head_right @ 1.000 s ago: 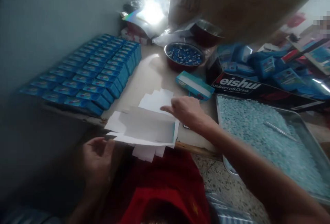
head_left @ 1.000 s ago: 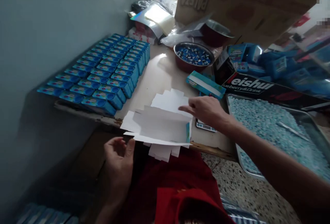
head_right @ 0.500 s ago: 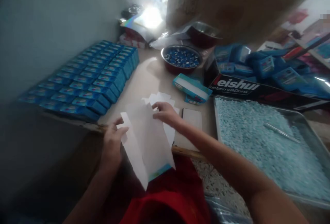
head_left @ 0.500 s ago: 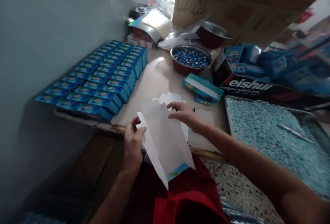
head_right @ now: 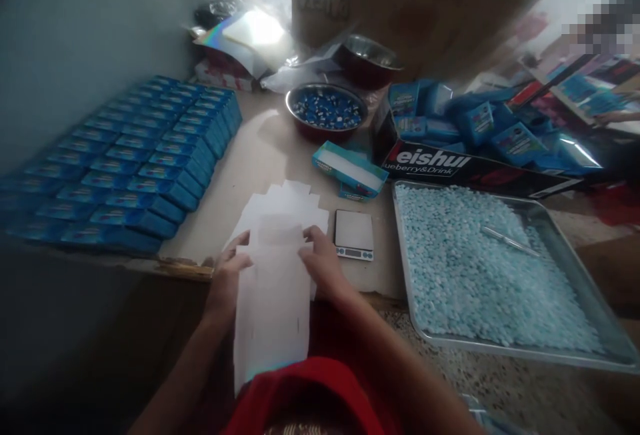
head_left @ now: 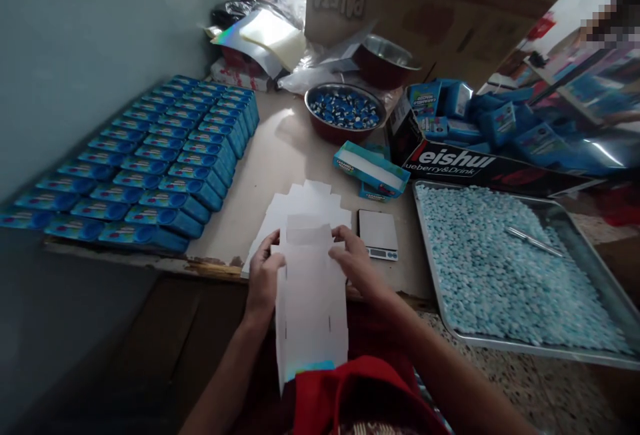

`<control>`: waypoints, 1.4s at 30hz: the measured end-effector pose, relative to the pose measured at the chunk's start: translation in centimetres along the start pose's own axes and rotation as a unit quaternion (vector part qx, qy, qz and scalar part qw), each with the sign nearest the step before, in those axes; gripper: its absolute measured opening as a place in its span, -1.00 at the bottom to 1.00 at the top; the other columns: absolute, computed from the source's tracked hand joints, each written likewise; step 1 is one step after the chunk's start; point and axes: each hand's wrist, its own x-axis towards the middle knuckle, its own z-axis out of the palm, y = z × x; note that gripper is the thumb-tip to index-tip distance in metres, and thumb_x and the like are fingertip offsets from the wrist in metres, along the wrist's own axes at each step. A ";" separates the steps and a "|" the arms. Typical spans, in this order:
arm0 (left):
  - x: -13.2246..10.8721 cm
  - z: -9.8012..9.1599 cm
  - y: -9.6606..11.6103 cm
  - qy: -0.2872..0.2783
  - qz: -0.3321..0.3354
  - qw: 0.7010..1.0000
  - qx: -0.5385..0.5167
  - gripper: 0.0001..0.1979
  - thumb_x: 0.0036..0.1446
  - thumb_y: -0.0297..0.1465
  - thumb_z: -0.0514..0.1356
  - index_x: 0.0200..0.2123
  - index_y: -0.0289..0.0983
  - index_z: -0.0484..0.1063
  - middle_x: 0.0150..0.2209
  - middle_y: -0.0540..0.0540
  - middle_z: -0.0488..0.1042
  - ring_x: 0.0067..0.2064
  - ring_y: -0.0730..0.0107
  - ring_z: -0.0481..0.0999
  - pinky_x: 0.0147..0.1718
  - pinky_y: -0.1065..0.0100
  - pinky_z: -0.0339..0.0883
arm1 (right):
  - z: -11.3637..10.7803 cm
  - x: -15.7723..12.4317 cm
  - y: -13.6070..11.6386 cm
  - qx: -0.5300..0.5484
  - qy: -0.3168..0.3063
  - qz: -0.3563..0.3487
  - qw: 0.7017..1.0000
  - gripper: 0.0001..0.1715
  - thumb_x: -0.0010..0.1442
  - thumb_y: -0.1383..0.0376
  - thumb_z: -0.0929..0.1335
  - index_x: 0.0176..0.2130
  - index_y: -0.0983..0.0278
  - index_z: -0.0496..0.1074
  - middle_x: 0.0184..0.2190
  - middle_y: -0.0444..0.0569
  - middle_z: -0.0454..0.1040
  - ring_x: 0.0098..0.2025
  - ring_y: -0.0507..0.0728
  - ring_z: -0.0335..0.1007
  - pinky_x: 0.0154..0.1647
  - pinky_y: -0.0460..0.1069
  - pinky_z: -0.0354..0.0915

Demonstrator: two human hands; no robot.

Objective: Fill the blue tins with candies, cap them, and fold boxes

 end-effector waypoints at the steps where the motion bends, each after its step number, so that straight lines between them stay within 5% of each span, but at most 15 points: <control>1: 0.3 -0.3 0.0 0.001 -0.010 1.000 -0.013 -0.42 -0.04 -0.44 0.12 0.10 -0.26 0.54 0.06 -0.13 0.58 0.06 0.09 0.56 -0.02 0.23 0.49 | 0.1 -0.1 0.8 0.058 0.006 -0.001 0.998 -0.64 0.06 0.33 0.25 -0.13 0.19 0.43 -0.22 -0.05 0.56 -0.22 0.20 0.49 -0.25 0.00 0.33; 4: 0.7 -0.7 -0.4 0.025 -0.005 1.000 -0.018 -0.46 -0.06 -0.44 0.09 0.00 -0.26 0.61 0.00 -0.10 0.63 0.07 0.06 0.56 -0.03 0.22 0.50 | 0.2 -0.7 2.3 0.106 0.032 -0.019 0.994 -0.63 0.13 0.27 0.25 -0.07 0.18 0.47 -0.22 -0.06 0.57 -0.23 0.20 0.49 -0.19 0.03 0.37; 9: 0.9 0.1 -0.2 0.058 0.022 0.998 0.003 -0.57 0.00 -0.40 0.12 -0.06 -0.28 0.61 -0.03 -0.12 0.64 0.09 0.04 0.56 0.11 0.14 0.43 | -0.7 0.2 1.6 -0.042 0.022 -0.013 0.999 -0.62 0.14 0.28 0.32 -0.03 0.15 0.53 -0.18 -0.05 0.62 -0.16 0.22 0.52 -0.09 0.06 0.32; 11: 1.4 0.3 0.3 0.037 0.001 0.999 0.023 -0.57 -0.02 -0.37 0.18 -0.06 -0.28 0.61 -0.04 -0.13 0.64 0.05 0.04 0.57 0.08 0.15 0.43 | -1.5 1.6 1.0 -0.046 -0.031 0.021 0.998 -0.73 0.19 0.18 0.35 -0.12 0.19 0.51 -0.22 -0.04 0.61 -0.19 0.20 0.51 -0.19 0.02 0.30; 16: 2.6 -0.1 1.0 -0.060 -0.025 0.997 0.044 -0.54 -0.04 -0.35 0.25 -0.02 -0.27 0.62 -0.04 -0.13 0.64 -0.06 0.09 0.60 -0.10 0.24 0.47 | -3.2 5.8 -1.3 -0.167 -0.057 -0.026 0.984 -0.35 0.14 -0.12 0.45 0.07 0.20 0.42 -0.05 0.04 0.57 -0.10 0.22 0.49 -0.23 0.01 0.24; 19: 2.3 0.0 0.4 -0.056 -0.052 0.997 0.016 -0.50 0.02 -0.32 0.22 0.06 -0.29 0.58 -0.02 -0.14 0.63 -0.11 0.12 0.61 -0.20 0.27 0.46 | -2.8 7.9 -2.8 -0.289 -0.107 -0.062 0.949 -0.32 0.09 -0.17 0.47 -0.01 0.23 0.44 0.00 0.12 0.55 -0.05 0.28 0.49 -0.24 0.02 0.23; 24: 1.4 1.0 0.1 -0.013 0.030 0.997 0.071 -0.65 0.10 -0.37 0.12 -0.14 -0.28 0.64 -0.08 -0.11 0.64 0.00 0.16 0.56 0.07 0.23 0.37 | -0.8 9.9 -3.1 -0.338 -0.164 -0.051 0.925 -0.21 0.07 -0.25 0.45 0.01 0.26 0.39 -0.07 0.17 0.58 -0.09 0.31 0.53 -0.26 0.03 0.27; 27: 1.9 1.1 0.7 -0.060 0.049 0.991 0.108 -0.65 0.14 -0.31 0.11 -0.13 -0.28 0.63 -0.06 -0.13 0.64 0.05 0.13 0.54 0.13 0.19 0.34 | -1.1 10.3 -2.4 -0.301 -0.166 -0.053 0.938 -0.14 0.01 -0.21 0.51 0.05 0.28 0.34 -0.05 0.20 0.58 -0.08 0.32 0.53 -0.24 0.03 0.31; 32: 3.8 -0.1 1.4 -0.236 0.106 0.932 0.256 -0.51 0.08 -0.31 0.15 0.07 -0.27 0.57 0.13 -0.16 0.56 0.20 0.05 0.46 0.26 0.08 0.25 | -4.0 7.6 -0.6 -0.033 -0.187 0.048 0.981 0.12 -0.13 0.01 0.62 0.24 0.31 0.19 -0.12 0.10 0.59 -0.25 0.18 0.54 -0.30 -0.02 0.36; 34: 4.4 -0.5 1.4 -0.272 0.144 0.904 0.295 -0.50 0.04 -0.33 0.15 0.06 -0.26 0.58 0.14 -0.15 0.56 0.23 0.03 0.43 0.29 0.05 0.23 | -3.9 4.9 0.2 0.025 -0.160 0.075 0.984 0.02 -0.11 0.09 0.62 0.21 0.34 0.26 -0.12 0.10 0.58 -0.19 0.19 0.54 -0.24 -0.01 0.39; 37: 5.0 -0.7 1.0 -0.292 0.157 0.889 0.316 -0.48 0.00 -0.35 0.12 0.04 -0.26 0.58 0.13 -0.15 0.56 0.21 0.01 0.44 0.27 0.00 0.27 | -1.8 0.6 0.7 0.029 -0.057 0.050 0.997 -0.56 0.16 0.31 0.43 0.04 0.32 0.46 -0.04 0.11 0.57 -0.05 0.20 0.51 -0.03 0.02 0.38; 40: 4.9 -0.4 0.2 -0.279 0.163 0.897 0.302 -0.46 0.02 -0.38 0.06 0.06 -0.29 0.55 0.11 -0.18 0.56 0.19 0.03 0.45 0.26 -0.03 0.27 | 0.3 -1.8 0.3 -0.020 0.029 -0.042 0.998 -0.53 0.19 0.51 0.24 0.03 0.32 0.52 -0.02 0.09 0.56 0.02 0.17 0.48 0.11 0.02 0.31; 42: 4.3 -0.2 -0.4 -0.255 0.163 0.916 0.264 -0.50 0.04 -0.40 0.03 0.02 -0.31 0.54 0.10 -0.21 0.55 0.18 0.06 0.46 0.28 -0.03 0.25 | 0.5 -2.0 0.0 -0.075 0.016 -0.079 0.994 -0.52 0.23 0.50 0.23 0.05 0.32 0.53 -0.05 0.10 0.56 -0.03 0.17 0.49 0.07 0.01 0.32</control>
